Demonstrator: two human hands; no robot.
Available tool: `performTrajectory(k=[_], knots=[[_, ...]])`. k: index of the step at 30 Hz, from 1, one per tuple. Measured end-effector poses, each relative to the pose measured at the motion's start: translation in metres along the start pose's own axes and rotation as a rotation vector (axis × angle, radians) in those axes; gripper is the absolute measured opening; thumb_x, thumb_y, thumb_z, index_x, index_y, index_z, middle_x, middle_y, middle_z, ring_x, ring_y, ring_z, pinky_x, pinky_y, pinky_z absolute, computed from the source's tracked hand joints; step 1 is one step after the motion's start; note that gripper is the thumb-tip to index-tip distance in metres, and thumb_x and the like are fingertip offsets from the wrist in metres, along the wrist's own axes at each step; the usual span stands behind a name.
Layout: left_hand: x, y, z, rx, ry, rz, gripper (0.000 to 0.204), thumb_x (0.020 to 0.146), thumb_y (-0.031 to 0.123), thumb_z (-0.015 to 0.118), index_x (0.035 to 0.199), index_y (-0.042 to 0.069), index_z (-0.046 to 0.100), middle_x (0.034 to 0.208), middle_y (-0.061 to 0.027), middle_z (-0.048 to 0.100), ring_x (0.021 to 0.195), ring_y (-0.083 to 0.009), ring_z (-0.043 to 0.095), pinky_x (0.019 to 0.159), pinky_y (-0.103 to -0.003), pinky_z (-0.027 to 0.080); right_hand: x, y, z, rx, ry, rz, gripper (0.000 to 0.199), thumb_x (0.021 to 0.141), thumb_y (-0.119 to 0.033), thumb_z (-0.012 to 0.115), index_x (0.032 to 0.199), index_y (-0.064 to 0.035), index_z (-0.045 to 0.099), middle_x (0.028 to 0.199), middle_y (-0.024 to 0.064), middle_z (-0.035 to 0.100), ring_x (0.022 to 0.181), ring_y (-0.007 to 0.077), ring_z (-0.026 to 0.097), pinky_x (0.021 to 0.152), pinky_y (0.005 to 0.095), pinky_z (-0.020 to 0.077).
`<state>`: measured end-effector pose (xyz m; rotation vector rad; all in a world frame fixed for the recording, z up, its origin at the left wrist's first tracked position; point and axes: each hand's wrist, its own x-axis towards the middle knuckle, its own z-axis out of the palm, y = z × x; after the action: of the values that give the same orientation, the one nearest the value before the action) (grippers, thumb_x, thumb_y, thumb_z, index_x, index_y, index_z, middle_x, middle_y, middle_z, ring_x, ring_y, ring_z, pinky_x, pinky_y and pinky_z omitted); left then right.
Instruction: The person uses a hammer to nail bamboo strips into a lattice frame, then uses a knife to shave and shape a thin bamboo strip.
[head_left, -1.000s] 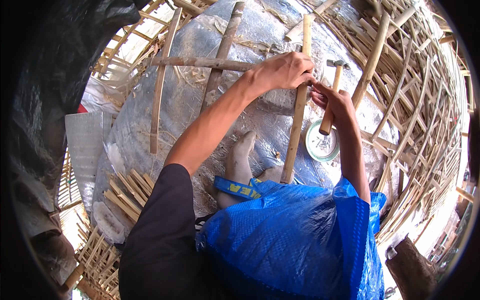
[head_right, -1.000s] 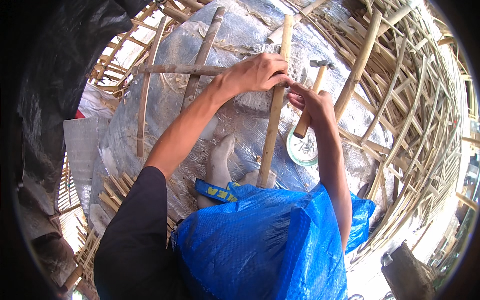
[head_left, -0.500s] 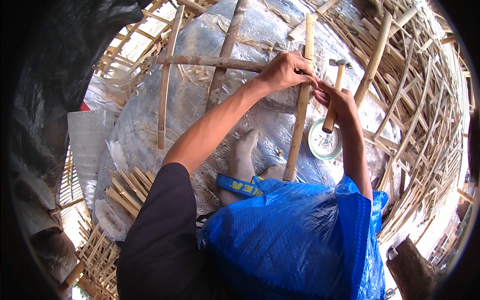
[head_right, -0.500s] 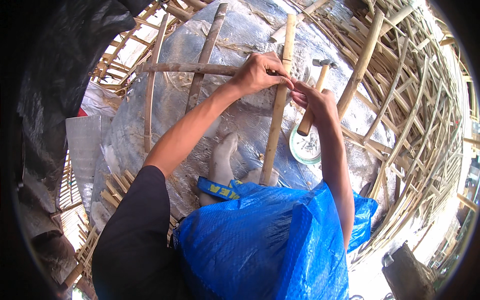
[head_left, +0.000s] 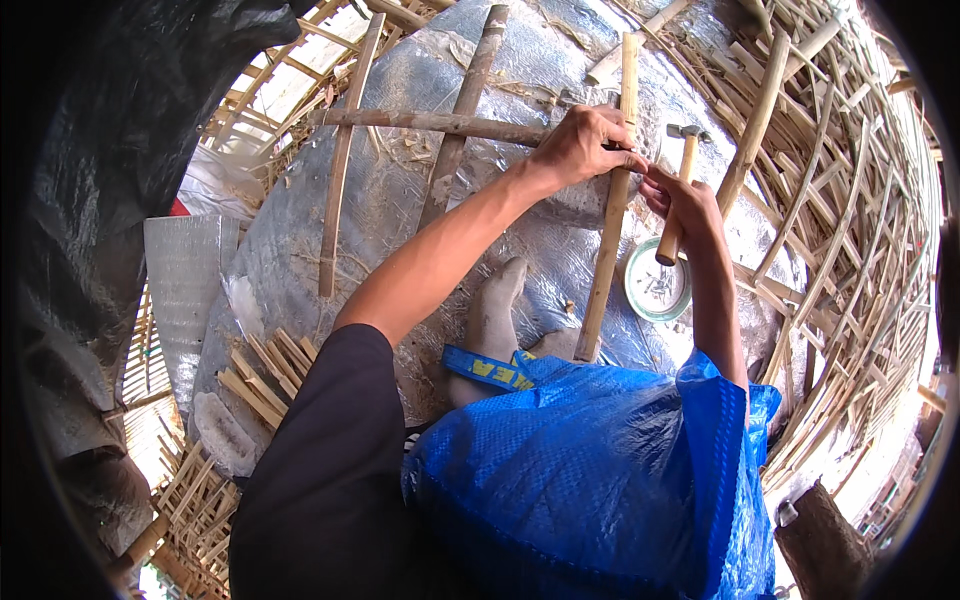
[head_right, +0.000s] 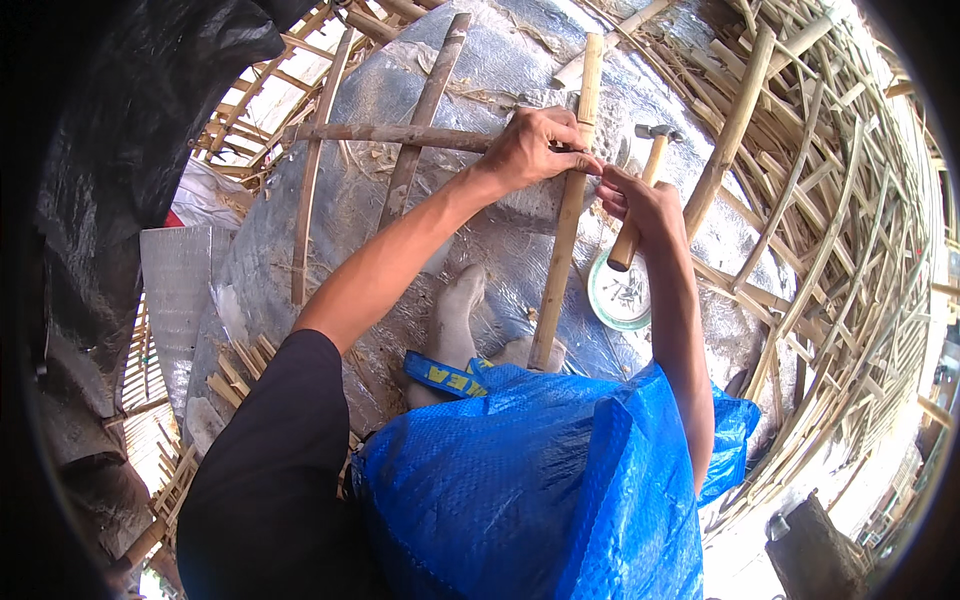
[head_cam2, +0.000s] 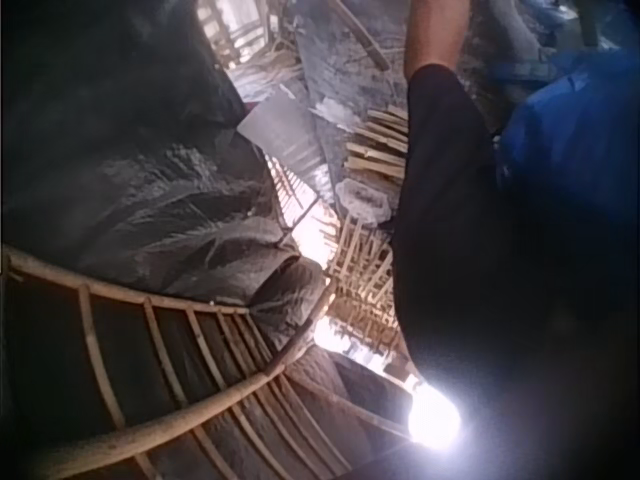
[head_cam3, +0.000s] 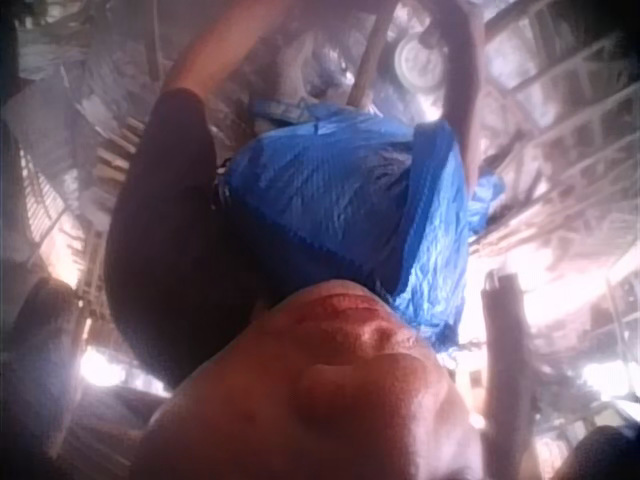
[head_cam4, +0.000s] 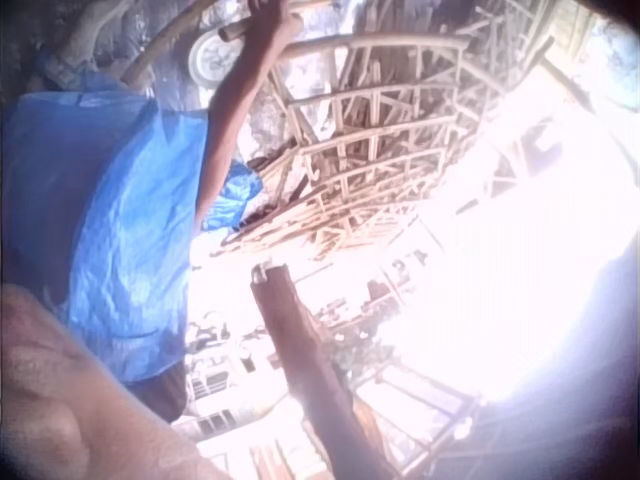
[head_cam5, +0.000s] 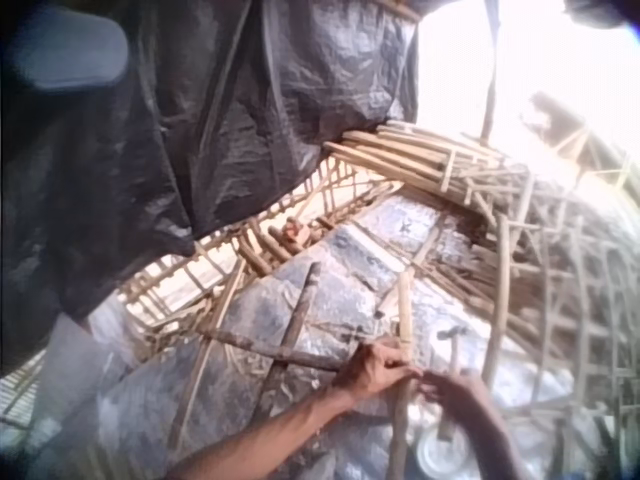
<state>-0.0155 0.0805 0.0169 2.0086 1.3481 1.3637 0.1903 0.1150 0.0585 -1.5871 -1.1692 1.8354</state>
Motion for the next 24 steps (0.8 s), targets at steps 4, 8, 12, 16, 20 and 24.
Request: performTrajectory(k=[4,8,12,16,20,24], knots=[[-0.007,-0.001,0.004,-0.057,0.094,0.028,0.024,0.074,0.026,0.087,0.082,0.005,0.079,0.08,-0.0093,0.071,0.072,-0.0201,0.068,0.065,-0.033,0.055,-0.039,-0.023,0.018,-0.182,0.231,-0.085,0.041,0.099,-0.04,0.063,0.087,-0.0006,0.059,0.066,0.0002,0.055,0.052,0.0075,0.055,0.044,0.022,0.0415],[-0.009,-0.001,-0.003,-0.056,0.031,0.005,0.023,0.071,0.024,0.088,0.081,0.006,0.079,0.078,-0.0081,0.07,0.071,-0.0194,0.066,0.062,-0.034,0.054,-0.065,-0.003,-0.001,-0.277,0.142,-0.271,0.049,0.105,-0.049,0.046,0.08,-0.0073,0.049,0.058,-0.0012,0.047,0.047,0.0086,0.047,0.042,0.0254,0.0382],[-0.02,-0.005,-0.01,-0.017,0.072,-0.009,0.02,0.07,0.023,0.089,0.081,0.009,0.08,0.076,-0.0072,0.069,0.07,-0.0184,0.065,0.062,-0.033,0.053,-0.097,0.011,-0.004,-0.584,0.126,-0.23,0.047,0.105,-0.047,0.046,0.089,-0.0042,0.055,0.06,0.0017,0.051,0.054,0.0116,0.051,0.05,0.0313,0.0423],[-0.007,0.0,0.003,-0.082,0.065,0.033,0.021,0.069,0.02,0.089,0.08,0.006,0.079,0.075,-0.0075,0.068,0.069,-0.0184,0.065,0.062,-0.033,0.053,-0.115,0.019,-0.006,-0.713,0.264,-0.371,0.041,0.105,-0.04,0.05,0.092,-0.0024,0.057,0.059,0.0097,0.052,0.052,0.0189,0.053,0.052,0.0381,0.0422],[-0.019,-0.007,0.0,-0.076,0.093,0.041,0.02,0.069,0.018,0.089,0.078,0.004,0.078,0.074,-0.0072,0.067,0.068,-0.0187,0.064,0.061,-0.033,0.052,-0.118,0.029,0.006,-0.796,0.167,-0.286,0.039,0.105,-0.036,0.051,0.087,-0.0012,0.057,0.059,0.0148,0.057,0.052,0.0253,0.057,0.052,0.0422,0.0421],[-0.013,-0.006,0.007,-0.105,0.078,0.061,0.019,0.068,0.018,0.09,0.077,0.005,0.079,0.074,-0.0073,0.068,0.067,-0.0186,0.064,0.061,-0.033,0.051,-0.128,0.025,0.013,-0.847,0.216,-0.417,0.034,0.104,-0.031,0.052,0.09,-0.0005,0.055,0.06,0.0203,0.055,0.054,0.0372,0.059,0.053,0.0456,0.0421]])
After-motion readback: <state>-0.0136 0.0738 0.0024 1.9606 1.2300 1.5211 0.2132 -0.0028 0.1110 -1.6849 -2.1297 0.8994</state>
